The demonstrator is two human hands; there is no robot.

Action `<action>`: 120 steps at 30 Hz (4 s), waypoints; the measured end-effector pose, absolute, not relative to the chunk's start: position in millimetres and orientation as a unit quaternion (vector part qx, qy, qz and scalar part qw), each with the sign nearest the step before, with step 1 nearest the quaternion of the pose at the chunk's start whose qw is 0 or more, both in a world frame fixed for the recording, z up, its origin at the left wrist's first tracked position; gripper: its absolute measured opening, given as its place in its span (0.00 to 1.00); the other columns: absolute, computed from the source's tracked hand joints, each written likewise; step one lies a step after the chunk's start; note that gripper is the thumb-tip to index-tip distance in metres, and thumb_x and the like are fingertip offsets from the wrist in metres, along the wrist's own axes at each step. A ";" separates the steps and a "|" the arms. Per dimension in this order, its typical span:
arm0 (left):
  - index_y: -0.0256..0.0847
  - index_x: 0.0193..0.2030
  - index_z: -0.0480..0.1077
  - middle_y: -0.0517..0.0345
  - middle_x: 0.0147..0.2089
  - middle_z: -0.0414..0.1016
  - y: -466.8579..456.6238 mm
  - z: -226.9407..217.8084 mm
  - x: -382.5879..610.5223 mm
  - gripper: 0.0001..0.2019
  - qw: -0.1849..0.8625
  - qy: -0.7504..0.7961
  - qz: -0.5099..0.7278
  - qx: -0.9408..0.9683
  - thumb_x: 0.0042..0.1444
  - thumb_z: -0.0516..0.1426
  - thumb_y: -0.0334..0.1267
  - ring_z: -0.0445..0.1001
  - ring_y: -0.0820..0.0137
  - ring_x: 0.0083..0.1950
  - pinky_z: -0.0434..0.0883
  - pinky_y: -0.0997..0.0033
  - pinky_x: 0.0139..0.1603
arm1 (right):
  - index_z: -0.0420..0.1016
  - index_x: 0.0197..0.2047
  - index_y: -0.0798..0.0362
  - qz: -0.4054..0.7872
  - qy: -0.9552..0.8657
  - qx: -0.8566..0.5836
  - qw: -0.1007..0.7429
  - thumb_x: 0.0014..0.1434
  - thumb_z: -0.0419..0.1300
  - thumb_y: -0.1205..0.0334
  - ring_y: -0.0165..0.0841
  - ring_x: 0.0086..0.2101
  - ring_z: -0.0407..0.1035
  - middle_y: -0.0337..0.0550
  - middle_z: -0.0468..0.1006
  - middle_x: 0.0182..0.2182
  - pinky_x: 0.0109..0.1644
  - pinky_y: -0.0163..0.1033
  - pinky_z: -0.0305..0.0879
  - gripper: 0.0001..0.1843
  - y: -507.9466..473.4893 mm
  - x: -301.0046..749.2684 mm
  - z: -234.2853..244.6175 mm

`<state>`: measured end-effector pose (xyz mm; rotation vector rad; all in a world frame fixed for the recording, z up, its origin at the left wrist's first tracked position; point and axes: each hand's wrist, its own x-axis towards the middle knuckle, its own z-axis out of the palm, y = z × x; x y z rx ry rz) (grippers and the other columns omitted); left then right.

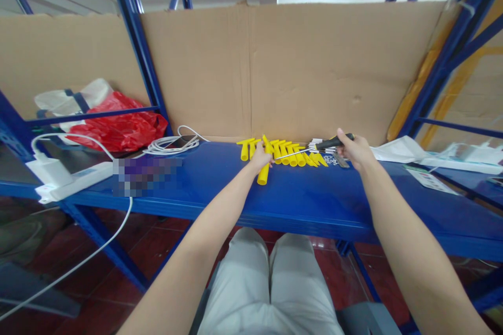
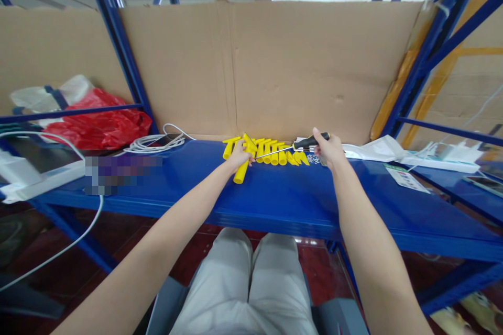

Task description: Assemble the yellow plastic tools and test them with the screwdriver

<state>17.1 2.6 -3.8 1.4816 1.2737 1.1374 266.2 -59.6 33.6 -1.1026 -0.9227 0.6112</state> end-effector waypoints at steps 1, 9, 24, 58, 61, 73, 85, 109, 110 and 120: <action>0.43 0.66 0.52 0.53 0.49 0.73 2.9 -4.4 17.2 0.36 0.425 0.511 0.455 0.593 0.50 0.54 0.18 0.74 0.79 0.25 0.69 0.81 0.21 | 0.65 0.26 0.54 0.290 -0.414 -0.497 0.705 0.52 0.70 0.56 0.24 0.14 0.56 0.34 0.63 0.14 0.13 0.29 0.52 0.18 -60.7 264.6 34.4; 0.45 0.67 0.51 0.52 0.52 0.72 4.1 -5.6 17.9 0.38 0.418 0.514 0.452 0.597 0.50 0.57 0.21 0.78 0.74 0.30 0.71 0.79 0.24 | 0.55 0.28 0.49 0.293 -0.262 -0.424 0.816 0.58 0.57 0.68 0.23 0.14 0.51 0.30 0.60 0.19 0.14 0.28 0.51 0.13 -60.5 275.6 46.4; 0.45 0.68 0.49 0.49 0.55 0.72 4.2 -7.6 18.7 0.40 0.405 0.507 0.440 0.621 0.50 0.56 0.20 0.78 0.73 0.32 0.73 0.77 0.26 | 0.55 0.28 0.50 0.346 -0.097 -0.340 0.869 0.64 0.48 0.67 0.23 0.20 0.59 0.35 0.62 0.21 0.14 0.26 0.51 0.11 -76.2 266.6 54.9; 0.44 0.64 0.52 0.49 0.58 0.71 -5.6 0.4 23.0 0.36 0.433 0.482 0.451 0.614 0.49 0.53 0.18 0.76 0.77 0.30 0.70 0.81 0.21 | 0.52 0.30 0.49 0.391 -0.152 -0.345 0.839 0.61 0.51 0.63 0.23 0.16 0.55 0.31 0.58 0.22 0.13 0.25 0.51 0.10 -53.7 281.4 36.3; 0.44 0.65 0.51 0.48 0.59 0.71 -5.4 0.0 23.1 0.37 0.434 0.485 0.452 0.610 0.49 0.53 0.19 0.77 0.75 0.31 0.70 0.80 0.21 | 0.51 0.30 0.49 0.392 -0.140 -0.350 0.839 0.62 0.50 0.63 0.22 0.16 0.52 0.30 0.57 0.22 0.13 0.25 0.50 0.10 -52.3 284.1 35.3; 0.45 0.66 0.49 0.45 0.65 0.65 -4.3 -1.7 23.5 0.38 0.433 0.480 0.457 0.611 0.49 0.54 0.19 0.77 0.77 0.29 0.70 0.80 0.20 | 0.52 0.30 0.50 0.398 -0.101 -0.346 0.844 0.63 0.46 0.65 0.23 0.17 0.55 0.32 0.57 0.23 0.13 0.26 0.49 0.09 -61.3 270.9 42.4; 0.43 0.65 0.51 0.46 0.60 0.69 -4.6 0.3 25.0 0.35 0.451 0.481 0.462 0.593 0.51 0.54 0.19 0.77 0.77 0.31 0.69 0.83 0.20 | 0.52 0.30 0.50 0.406 -0.074 -0.335 0.847 0.64 0.48 0.64 0.22 0.16 0.50 0.31 0.56 0.21 0.13 0.25 0.47 0.10 -62.0 268.1 43.1; 0.41 0.65 0.52 0.43 0.62 0.68 -4.5 0.4 24.0 0.36 0.455 0.472 0.476 0.586 0.49 0.52 0.17 0.77 0.76 0.29 0.71 0.79 0.21 | 0.53 0.30 0.50 0.409 -0.065 -0.326 0.850 0.63 0.48 0.65 0.22 0.15 0.50 0.30 0.57 0.21 0.12 0.25 0.47 0.09 -64.7 264.5 44.5; 0.42 0.65 0.52 0.44 0.62 0.68 -5.0 0.5 24.0 0.36 0.454 0.474 0.475 0.587 0.49 0.53 0.17 0.77 0.77 0.29 0.71 0.80 0.20 | 0.53 0.30 0.50 0.409 -0.063 -0.326 0.850 0.63 0.48 0.65 0.22 0.15 0.50 0.30 0.57 0.21 0.12 0.25 0.47 0.09 -64.9 264.5 44.7; 0.45 0.64 0.53 0.50 0.55 0.72 -1.2 -4.5 21.0 0.36 0.395 0.479 0.462 0.633 0.47 0.53 0.18 0.75 0.77 0.28 0.68 0.82 0.19 | 0.54 0.29 0.50 0.400 -0.169 -0.313 0.845 0.59 0.48 0.66 0.23 0.15 0.50 0.32 0.59 0.21 0.14 0.27 0.51 0.07 -62.2 277.5 42.9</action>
